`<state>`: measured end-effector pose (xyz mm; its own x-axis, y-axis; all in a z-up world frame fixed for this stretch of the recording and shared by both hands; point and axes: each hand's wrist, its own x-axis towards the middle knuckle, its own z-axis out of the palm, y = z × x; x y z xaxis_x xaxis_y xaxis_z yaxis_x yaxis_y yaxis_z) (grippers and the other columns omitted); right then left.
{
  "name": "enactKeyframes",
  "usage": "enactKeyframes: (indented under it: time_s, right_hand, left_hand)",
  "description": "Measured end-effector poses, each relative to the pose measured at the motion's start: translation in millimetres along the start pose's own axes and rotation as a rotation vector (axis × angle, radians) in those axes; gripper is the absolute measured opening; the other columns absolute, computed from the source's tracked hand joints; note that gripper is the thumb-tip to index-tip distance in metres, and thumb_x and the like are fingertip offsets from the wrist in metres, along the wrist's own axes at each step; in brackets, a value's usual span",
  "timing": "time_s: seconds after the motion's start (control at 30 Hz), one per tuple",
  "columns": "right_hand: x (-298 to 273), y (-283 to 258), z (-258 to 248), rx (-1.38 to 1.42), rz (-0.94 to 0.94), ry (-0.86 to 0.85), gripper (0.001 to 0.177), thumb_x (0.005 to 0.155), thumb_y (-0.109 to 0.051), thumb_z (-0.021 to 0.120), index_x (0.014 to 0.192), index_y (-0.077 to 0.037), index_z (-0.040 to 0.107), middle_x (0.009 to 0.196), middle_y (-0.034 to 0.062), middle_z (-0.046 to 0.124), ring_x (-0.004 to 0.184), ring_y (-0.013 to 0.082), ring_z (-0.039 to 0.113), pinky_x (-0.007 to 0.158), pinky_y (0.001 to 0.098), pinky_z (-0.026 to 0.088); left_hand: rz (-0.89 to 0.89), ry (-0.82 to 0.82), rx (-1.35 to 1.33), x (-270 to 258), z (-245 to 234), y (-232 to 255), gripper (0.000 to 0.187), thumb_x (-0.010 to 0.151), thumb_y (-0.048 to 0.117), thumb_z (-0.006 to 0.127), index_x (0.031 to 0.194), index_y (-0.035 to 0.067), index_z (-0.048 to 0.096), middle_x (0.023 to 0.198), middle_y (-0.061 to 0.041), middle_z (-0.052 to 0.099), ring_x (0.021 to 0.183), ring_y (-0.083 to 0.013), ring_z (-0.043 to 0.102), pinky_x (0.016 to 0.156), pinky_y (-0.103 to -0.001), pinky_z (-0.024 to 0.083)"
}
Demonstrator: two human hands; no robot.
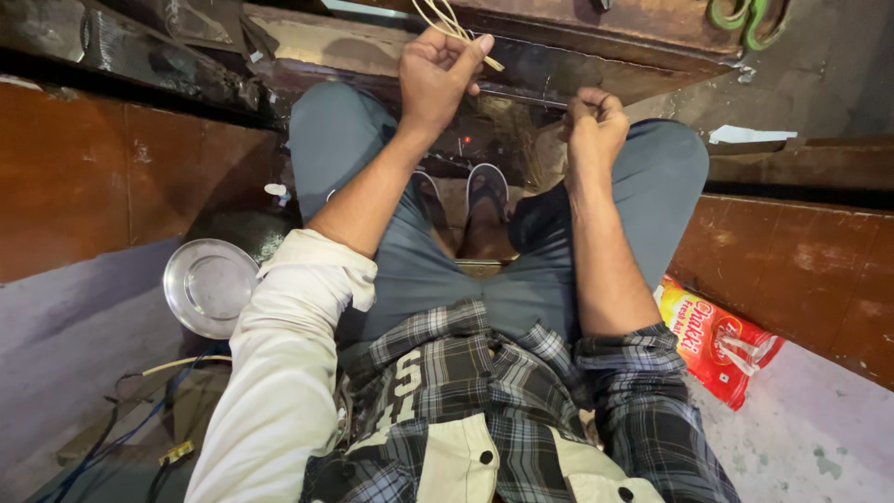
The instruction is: The person sits cross-legged on the floor and works on a small electrical component with multiple wires. They use a lighter to heat the wire ends and a small green box to test the circuit, observing a red light. The person also uses scissors to trim the wires.
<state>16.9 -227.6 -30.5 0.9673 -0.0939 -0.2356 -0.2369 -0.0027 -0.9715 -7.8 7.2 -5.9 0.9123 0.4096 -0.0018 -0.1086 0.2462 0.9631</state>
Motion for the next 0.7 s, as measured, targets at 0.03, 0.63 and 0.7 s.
enactKeyframes:
  time_s: [0.03,0.63,0.7]
  right_hand:
    - [0,1,-1,0.009,0.0,-0.012,0.016,0.095,-0.001,0.063,0.111,0.002,0.065,0.079,0.0036,0.064,0.061,0.0085,0.056,0.052,0.0248,0.046]
    - [-9,-22,12,0.083,-0.199,-0.007,0.014,0.099,-0.001,0.074,0.11,0.005,0.07,0.075,-0.0018,0.055,0.063,0.0083,0.057,0.06,0.0276,0.057]
    - [-13,-30,16,0.166,-0.193,-0.02,0.013,0.102,-0.005,0.067,0.113,0.002,0.066,0.076,-0.0014,0.058,0.062,0.0084,0.057,0.057,0.0269,0.056]
  left_hand:
    - [0.001,-0.004,-0.001,-1,-1,0,0.026,0.092,0.018,0.083,0.083,0.0,0.066,0.072,-0.006,0.072,0.058,-0.0065,0.065,0.049,-0.022,0.052]
    - [-0.002,0.179,0.208,-27,-10,36,0.024,0.1,0.027,0.073,0.104,0.004,0.07,0.076,0.003,0.062,0.062,-0.0025,0.051,0.051,-0.021,0.049]
    - [0.171,0.373,0.248,-28,-22,52,0.03,0.105,0.033,0.061,0.115,0.006,0.068,0.085,0.004,0.066,0.067,-0.0021,0.052,0.057,-0.02,0.045]
